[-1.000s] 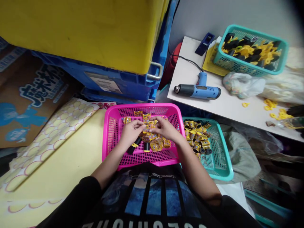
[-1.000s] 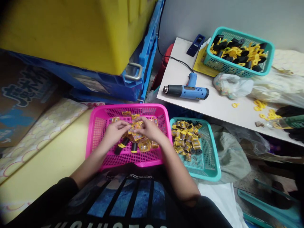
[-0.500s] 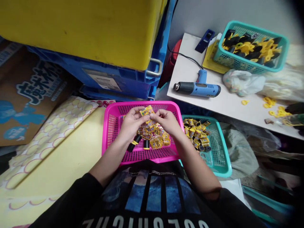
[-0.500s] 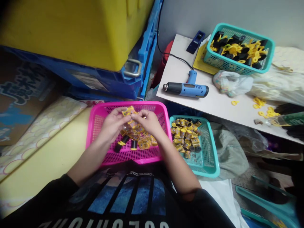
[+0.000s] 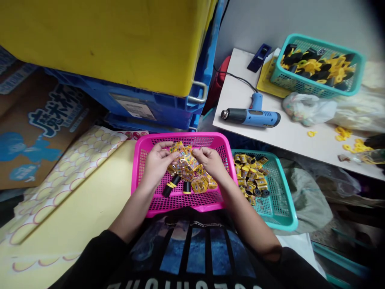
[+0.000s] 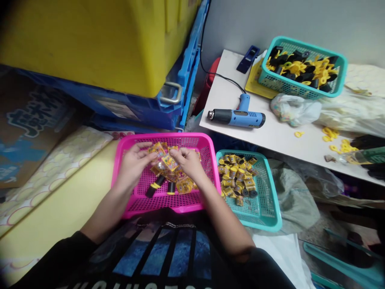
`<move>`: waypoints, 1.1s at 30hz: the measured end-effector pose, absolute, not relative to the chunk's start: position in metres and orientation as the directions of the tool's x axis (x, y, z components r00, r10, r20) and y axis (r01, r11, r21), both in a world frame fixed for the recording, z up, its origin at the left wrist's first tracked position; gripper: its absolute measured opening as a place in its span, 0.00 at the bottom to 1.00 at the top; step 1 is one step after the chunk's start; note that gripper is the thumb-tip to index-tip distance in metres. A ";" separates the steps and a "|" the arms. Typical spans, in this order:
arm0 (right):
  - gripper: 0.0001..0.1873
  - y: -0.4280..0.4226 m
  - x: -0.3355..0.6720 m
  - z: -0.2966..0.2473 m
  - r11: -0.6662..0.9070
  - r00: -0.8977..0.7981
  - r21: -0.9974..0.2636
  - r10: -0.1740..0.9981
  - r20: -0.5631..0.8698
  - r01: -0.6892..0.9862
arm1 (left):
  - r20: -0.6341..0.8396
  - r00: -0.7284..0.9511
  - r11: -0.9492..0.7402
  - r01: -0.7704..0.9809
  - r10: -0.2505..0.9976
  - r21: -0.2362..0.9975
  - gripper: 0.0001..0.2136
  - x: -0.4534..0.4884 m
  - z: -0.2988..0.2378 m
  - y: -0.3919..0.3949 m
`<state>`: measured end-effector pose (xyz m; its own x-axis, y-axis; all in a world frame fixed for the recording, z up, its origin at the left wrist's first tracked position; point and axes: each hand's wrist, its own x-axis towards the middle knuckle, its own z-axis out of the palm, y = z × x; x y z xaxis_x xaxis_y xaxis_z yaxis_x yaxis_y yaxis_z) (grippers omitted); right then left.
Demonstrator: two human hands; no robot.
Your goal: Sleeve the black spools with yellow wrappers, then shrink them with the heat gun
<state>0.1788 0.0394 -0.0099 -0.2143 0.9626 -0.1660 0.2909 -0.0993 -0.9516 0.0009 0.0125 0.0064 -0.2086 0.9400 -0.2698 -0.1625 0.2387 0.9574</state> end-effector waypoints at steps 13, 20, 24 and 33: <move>0.19 0.037 0.173 0.005 0.038 -0.338 -0.945 0.938 -0.079 0.326 | -0.192 -0.268 0.205 0.019 0.944 0.979 0.12 0.007 0.020 -0.002; 0.11 -0.011 0.179 -0.030 0.715 -0.892 -0.558 0.438 -0.114 0.422 | -0.116 -0.272 0.137 0.057 0.955 0.989 0.12 -0.010 0.014 0.001; 0.06 -0.014 0.177 -0.025 0.705 -0.867 -0.561 0.495 -0.049 0.434 | -0.133 -0.224 0.142 0.024 0.965 0.990 0.13 -0.010 0.011 -0.002; 0.17 0.014 0.206 0.029 0.005 -0.180 -0.996 0.983 0.020 -0.088 | -0.094 -0.174 0.103 0.043 0.980 0.994 0.13 -0.008 0.011 -0.009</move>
<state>0.2060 0.0139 0.0294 -0.1799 0.9835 0.0204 -0.0879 0.0046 -0.9961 -0.0081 -0.0087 0.0112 -0.1740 0.9803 -0.0938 0.0435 0.1028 0.9937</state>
